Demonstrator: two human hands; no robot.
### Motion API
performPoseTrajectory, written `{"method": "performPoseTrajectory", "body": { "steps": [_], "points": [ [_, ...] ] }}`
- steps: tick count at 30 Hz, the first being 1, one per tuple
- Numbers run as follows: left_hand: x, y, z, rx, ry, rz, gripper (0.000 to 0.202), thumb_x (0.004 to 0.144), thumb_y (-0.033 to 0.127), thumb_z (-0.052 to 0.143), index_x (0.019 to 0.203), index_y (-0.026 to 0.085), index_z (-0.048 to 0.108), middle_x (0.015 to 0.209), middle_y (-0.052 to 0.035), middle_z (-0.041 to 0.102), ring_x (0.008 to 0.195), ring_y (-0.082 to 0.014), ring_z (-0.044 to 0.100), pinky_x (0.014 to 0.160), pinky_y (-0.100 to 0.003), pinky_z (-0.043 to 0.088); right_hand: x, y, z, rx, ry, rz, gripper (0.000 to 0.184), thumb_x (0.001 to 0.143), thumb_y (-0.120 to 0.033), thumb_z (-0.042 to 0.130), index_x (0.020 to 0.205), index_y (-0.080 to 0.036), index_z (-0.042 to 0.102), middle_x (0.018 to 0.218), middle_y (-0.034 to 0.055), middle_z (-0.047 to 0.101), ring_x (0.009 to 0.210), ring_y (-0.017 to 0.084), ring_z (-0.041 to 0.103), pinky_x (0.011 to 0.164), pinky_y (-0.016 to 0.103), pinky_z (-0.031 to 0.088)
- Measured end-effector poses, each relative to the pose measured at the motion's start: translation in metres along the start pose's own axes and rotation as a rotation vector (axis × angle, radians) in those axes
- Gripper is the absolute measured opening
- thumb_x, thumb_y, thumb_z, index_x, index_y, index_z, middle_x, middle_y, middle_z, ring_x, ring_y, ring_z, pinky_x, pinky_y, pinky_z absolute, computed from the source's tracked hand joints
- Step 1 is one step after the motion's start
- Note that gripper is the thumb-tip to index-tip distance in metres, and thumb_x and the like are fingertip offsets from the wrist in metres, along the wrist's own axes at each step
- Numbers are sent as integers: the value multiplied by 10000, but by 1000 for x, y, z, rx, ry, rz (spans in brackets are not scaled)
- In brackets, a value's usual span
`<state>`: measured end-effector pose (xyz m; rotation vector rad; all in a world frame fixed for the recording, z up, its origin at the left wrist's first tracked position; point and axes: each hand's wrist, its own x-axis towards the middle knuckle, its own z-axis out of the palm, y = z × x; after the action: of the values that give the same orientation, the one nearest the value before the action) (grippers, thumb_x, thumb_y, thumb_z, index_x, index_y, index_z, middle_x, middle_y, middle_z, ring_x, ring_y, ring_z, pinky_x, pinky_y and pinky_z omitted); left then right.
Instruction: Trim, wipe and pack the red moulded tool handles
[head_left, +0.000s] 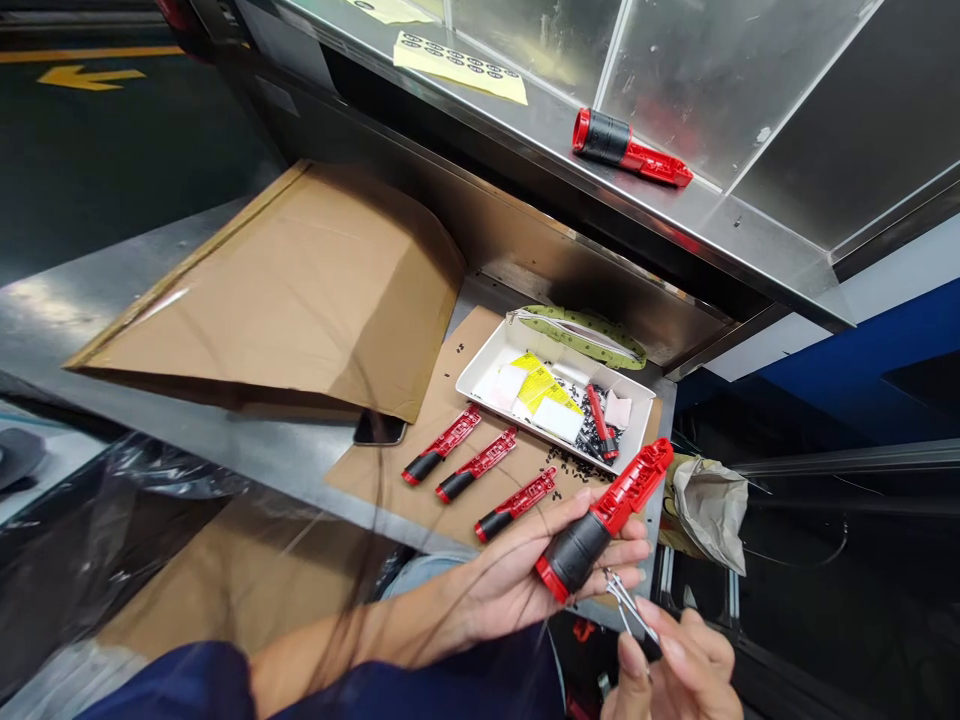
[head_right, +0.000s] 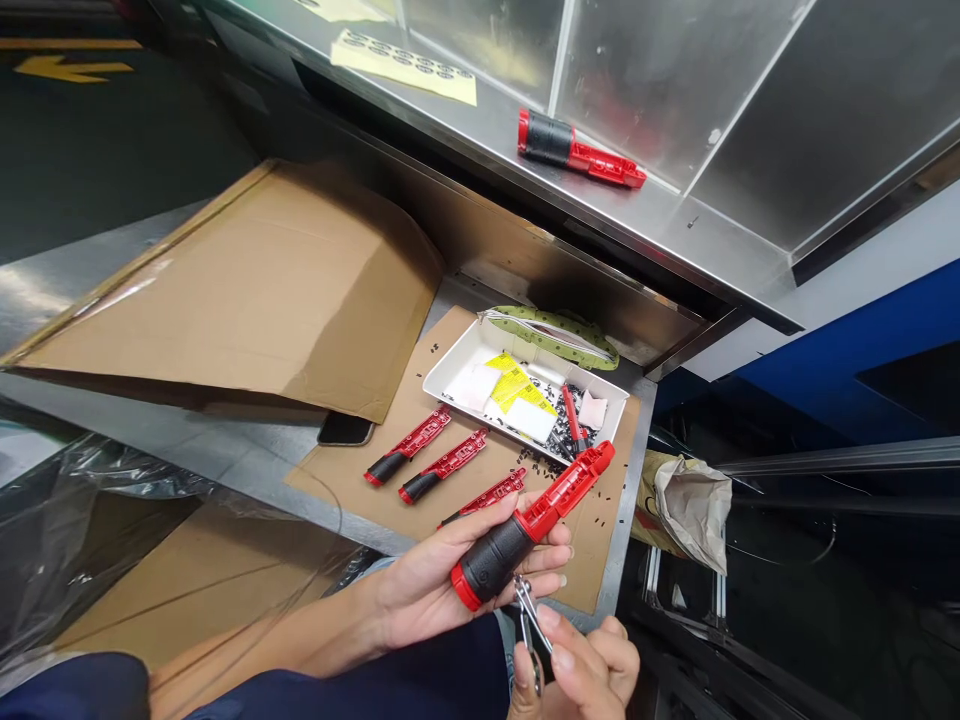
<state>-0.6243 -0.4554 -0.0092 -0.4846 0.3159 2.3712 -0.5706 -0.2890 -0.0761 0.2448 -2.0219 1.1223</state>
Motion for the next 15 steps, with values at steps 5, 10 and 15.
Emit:
{"method": "performPoseTrajectory", "body": {
  "steps": [5, 10, 15],
  "points": [
    [2, -2, -5, 48, -7, 31, 457, 1066, 314, 369, 1022, 112, 777, 1009, -101, 795, 946, -182, 740, 964, -316, 537, 6, -3, 9, 12, -50, -85, 236, 782, -307, 787, 922, -284, 598, 749, -1, 755, 721, 253, 576, 783, 429, 405],
    [4, -4, -10, 93, -15, 74, 351, 1043, 316, 459, 1066, 140, 762, 1043, -90, 792, 1021, -191, 727, 1029, -351, 507, 5, -4, 7, 9, -77, -92, 230, 799, -295, 790, 931, -273, 603, 768, -3, 765, 729, 238, 590, 790, 420, 417],
    [5, -6, -14, 58, -39, 108, 298, 958, 365, 623, 1116, 129, 710, 1048, -133, 777, 1026, -223, 731, 1034, -404, 508, 9, -6, 6, 1, -102, -111, 207, 821, -273, 770, 944, -271, 603, 775, -3, 771, 742, 240, 586, 781, 409, 417]
  ]
}}
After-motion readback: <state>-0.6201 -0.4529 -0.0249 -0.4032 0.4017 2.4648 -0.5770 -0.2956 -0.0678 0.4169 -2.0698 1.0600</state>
